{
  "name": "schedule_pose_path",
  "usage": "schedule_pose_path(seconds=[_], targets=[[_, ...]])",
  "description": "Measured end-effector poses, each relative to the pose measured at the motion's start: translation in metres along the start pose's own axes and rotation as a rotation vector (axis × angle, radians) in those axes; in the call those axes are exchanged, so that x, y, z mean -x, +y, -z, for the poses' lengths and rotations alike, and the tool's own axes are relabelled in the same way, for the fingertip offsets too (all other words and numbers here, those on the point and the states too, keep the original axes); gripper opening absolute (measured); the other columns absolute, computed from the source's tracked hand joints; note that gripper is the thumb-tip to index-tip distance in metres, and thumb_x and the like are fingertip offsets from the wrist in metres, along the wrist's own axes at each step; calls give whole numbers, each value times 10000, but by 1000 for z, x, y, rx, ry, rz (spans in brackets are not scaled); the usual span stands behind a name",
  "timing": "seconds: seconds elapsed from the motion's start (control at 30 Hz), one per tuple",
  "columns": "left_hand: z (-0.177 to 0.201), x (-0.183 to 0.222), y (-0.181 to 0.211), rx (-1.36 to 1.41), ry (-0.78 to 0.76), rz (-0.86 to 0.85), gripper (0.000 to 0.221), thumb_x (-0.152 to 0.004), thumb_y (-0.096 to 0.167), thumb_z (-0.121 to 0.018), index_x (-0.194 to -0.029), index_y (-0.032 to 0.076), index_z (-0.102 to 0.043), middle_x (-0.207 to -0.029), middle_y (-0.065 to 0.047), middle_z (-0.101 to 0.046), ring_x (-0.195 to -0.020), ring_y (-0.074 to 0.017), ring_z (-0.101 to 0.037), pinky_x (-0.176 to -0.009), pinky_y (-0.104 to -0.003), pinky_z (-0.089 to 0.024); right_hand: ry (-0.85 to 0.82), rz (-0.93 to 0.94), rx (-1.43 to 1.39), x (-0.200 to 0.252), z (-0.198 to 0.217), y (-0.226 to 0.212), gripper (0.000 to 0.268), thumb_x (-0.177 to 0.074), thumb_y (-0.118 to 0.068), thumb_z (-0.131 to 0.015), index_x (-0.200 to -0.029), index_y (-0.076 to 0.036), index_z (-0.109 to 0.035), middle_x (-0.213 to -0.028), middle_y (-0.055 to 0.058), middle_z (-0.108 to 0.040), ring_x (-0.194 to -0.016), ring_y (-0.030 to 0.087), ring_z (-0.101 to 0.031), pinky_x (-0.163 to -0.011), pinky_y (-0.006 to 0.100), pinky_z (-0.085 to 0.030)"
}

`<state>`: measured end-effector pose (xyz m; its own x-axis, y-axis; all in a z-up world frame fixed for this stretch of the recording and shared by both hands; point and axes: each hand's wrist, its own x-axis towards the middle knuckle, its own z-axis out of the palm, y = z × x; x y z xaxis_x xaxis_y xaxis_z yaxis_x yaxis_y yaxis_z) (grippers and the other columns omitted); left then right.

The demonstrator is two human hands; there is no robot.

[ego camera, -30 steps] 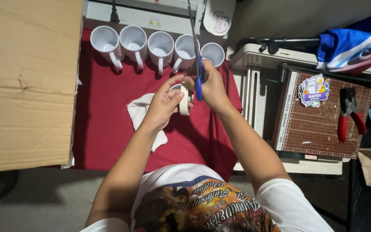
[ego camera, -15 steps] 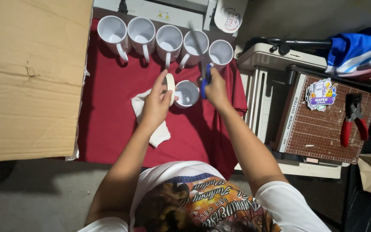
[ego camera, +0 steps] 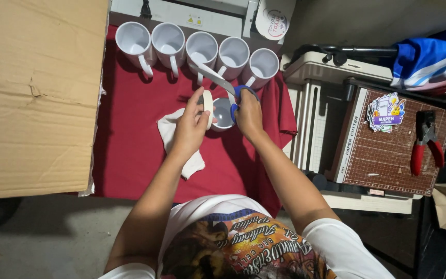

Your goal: Unpacking ceramic mugs, wiping them with a cloth, and securing transfer paper to them using heat-resistant tape.

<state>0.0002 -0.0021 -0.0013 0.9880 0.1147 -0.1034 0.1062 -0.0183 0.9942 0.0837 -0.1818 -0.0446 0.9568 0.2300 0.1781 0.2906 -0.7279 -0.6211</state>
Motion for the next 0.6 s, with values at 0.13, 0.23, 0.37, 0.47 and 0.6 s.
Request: schedule_pose_path(seconds=[0.13,0.23,0.37,0.47,0.6], targets=[[1,4,7,-30,-8,3,609,-1040,19,-523,-1597,132,-303,-1180,-135,-734,-936,-158,-765,-800,-267,-600,83,118,126,4,-8,9,293,-767,55,-677,-1017,-10,-540,-965,236,-637,-940,471,-602,-796,545,-469],[0,5,9,8,-41,1,618,-1039,16,-517,-1604,128,-292,-1179,-137,-735,-951,-148,-760,-824,-263,-601,63,128,35,7,0,9,334,-763,22,-697,-1060,7,-545,-950,245,-637,-910,475,-610,-759,545,-472],[-7,8,22,-102,-46,-110,601,-1028,28,-560,-1583,102,-344,-1185,-145,-735,-997,-210,-751,-859,-314,-581,141,-35,-122,9,25,21,304,-853,-32,-715,-1112,-6,-556,-931,227,-659,-864,438,-656,-719,490,-506],[-24,4,33,-404,-69,-291,605,-987,30,-623,-1554,79,-416,-1129,-174,-738,-973,-306,-713,-871,-385,-549,192,-166,-174,15,81,15,296,-864,-96,-770,-1074,-19,-577,-841,189,-663,-748,355,-673,-667,437,-518],[-67,-9,23,-640,-156,-679,551,-935,25,-655,-1468,88,-531,-1081,-177,-714,-995,-367,-669,-998,-489,-490,359,-273,-95,45,149,53,291,-864,-175,-822,-1004,-38,-607,-724,115,-656,-642,202,-671,-610,379,-518]])
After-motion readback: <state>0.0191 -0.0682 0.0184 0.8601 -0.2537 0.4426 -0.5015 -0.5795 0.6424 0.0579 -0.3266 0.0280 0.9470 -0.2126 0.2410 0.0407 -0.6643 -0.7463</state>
